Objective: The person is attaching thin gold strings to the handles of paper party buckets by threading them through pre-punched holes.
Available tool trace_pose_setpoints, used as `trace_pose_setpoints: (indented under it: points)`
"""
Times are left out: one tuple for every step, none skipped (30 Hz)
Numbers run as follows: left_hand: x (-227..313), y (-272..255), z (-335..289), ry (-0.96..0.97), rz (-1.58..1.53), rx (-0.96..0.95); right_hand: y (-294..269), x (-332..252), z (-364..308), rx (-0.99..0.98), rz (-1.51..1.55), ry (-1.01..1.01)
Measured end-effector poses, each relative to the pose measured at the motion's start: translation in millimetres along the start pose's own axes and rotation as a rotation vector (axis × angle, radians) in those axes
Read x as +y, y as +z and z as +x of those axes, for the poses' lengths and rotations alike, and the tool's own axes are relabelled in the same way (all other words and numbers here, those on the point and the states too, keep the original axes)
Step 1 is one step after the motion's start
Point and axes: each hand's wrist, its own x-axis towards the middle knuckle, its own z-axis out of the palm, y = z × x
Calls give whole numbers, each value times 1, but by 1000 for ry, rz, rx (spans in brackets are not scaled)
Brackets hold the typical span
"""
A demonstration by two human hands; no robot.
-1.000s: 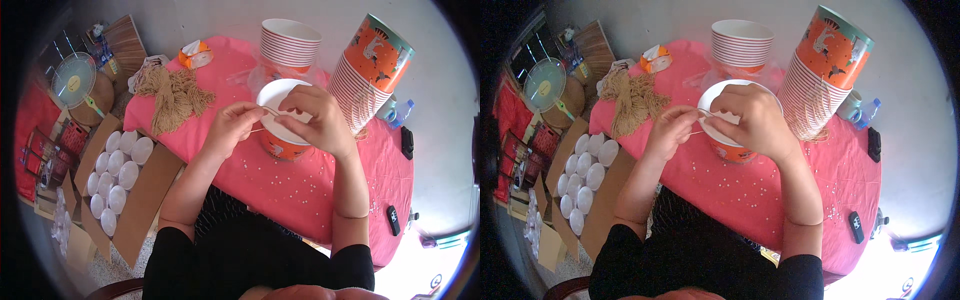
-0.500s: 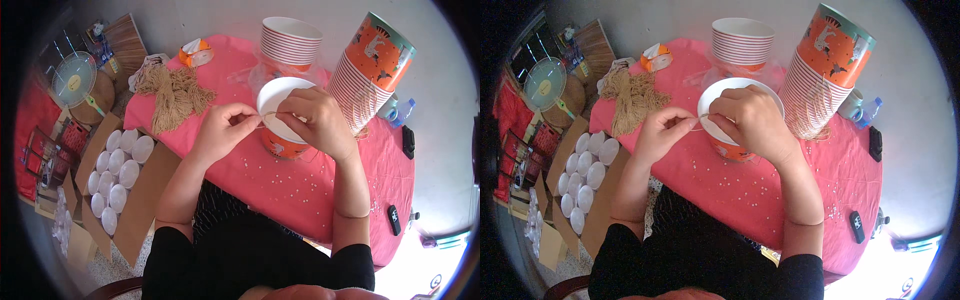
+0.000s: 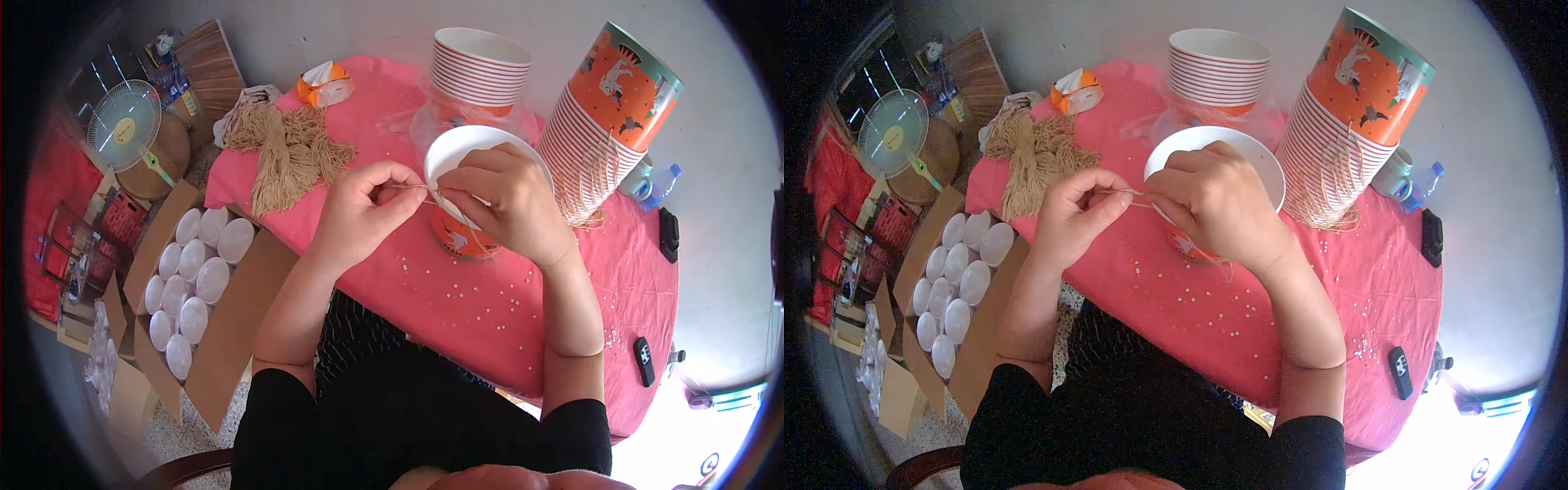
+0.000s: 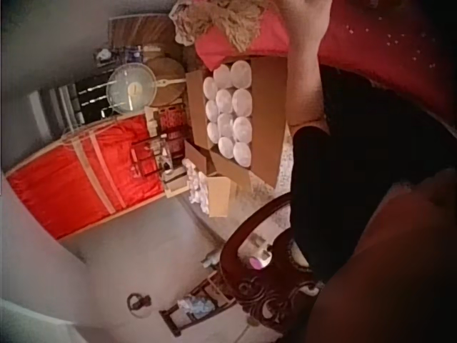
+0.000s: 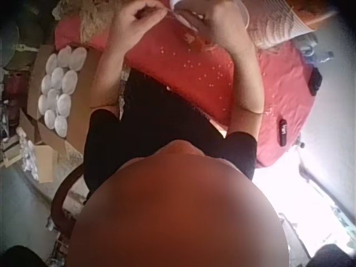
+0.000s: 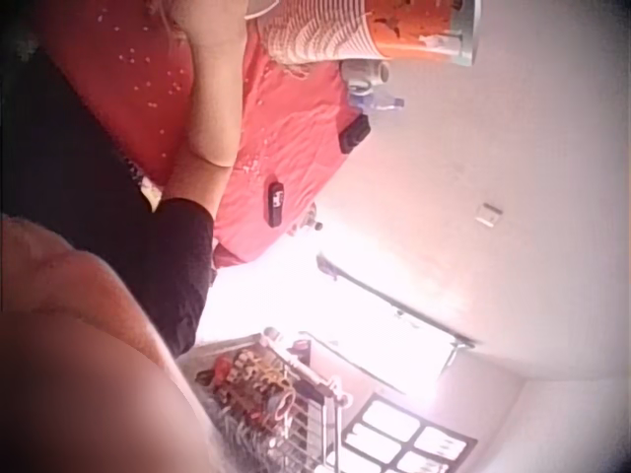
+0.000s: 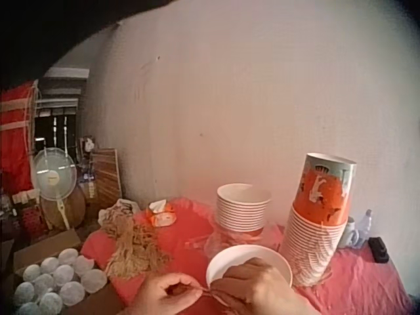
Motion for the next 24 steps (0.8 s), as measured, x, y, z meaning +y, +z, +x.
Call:
trace_pose_setpoints:
  points:
    - [-2, 1, 0, -7, -8, 21, -1, 0, 0, 8, -38, -23]
    - [-3, 3, 0, -6, -9, 20, -3, 0, 0, 7, -40, -23]
    - [-6, 5, 1, -3, -85, 29, -4, 0, 0, 35, -64, -34]
    - [-7, 6, 2, 0, -161, 37, -6, 0, 0, 61, -89, -45]
    - [-6, 7, 2, 0, -162, 40, -9, 0, 0, 60, -88, -47]
    - [-6, 7, 2, -64, -242, 11, -13, -1, 0, 65, -84, -42]
    - [-6, 7, 3, -128, -322, -19, -16, -2, 0, 70, -81, -38]
    - [-6, 8, 3, -128, -322, -15, -17, -2, 0, 68, -79, -41]
    - [-5, 8, 3, -119, -381, -36, -19, -2, 0, 76, -60, -35]
    - [-5, 9, 3, -110, -439, -58, -20, -3, 0, 83, -41, -28]
    - [-4, 10, 4, -109, -441, -57, -22, -4, 0, 81, -43, -29]
    - [-4, 11, 5, -117, -456, -81, -24, -5, 0, 90, -52, -22]
    - [-3, 11, 6, -126, -470, -104, -26, -6, 0, 99, -60, -14]
    - [-3, 12, 6, -125, -469, -99, -27, -6, 0, 97, -58, -19]
    - [-3, 12, 6, -122, -466, -121, -28, -6, 1, 105, -48, -20]
    - [-3, 13, 5, -119, -463, -142, -29, -6, 1, 113, -38, -22]
    - [-3, 14, 5, -118, -465, -140, -31, -6, 0, 111, -38, -24]
    - [-3, 14, 5, -122, -474, -144, -32, -6, 0, 97, -45, -23]
    - [-3, 15, 5, -127, -483, -147, -33, -7, 0, 83, -51, -23]
    - [-1, 15, 4, -126, -483, -145, -35, -8, 0, 82, -51, -25]
    - [1, 15, 4, -133, -489, -142, -38, -9, 0, 83, -69, -18]
    - [3, 15, 4, -139, -494, -139, -39, -10, 0, 85, -87, -11]
    - [4, 16, 3, -138, -494, -137, -40, -9, 0, 84, -87, -13]
    - [6, 17, 3, -119, -480, -149, -40, -9, -1, 79, -87, -10]
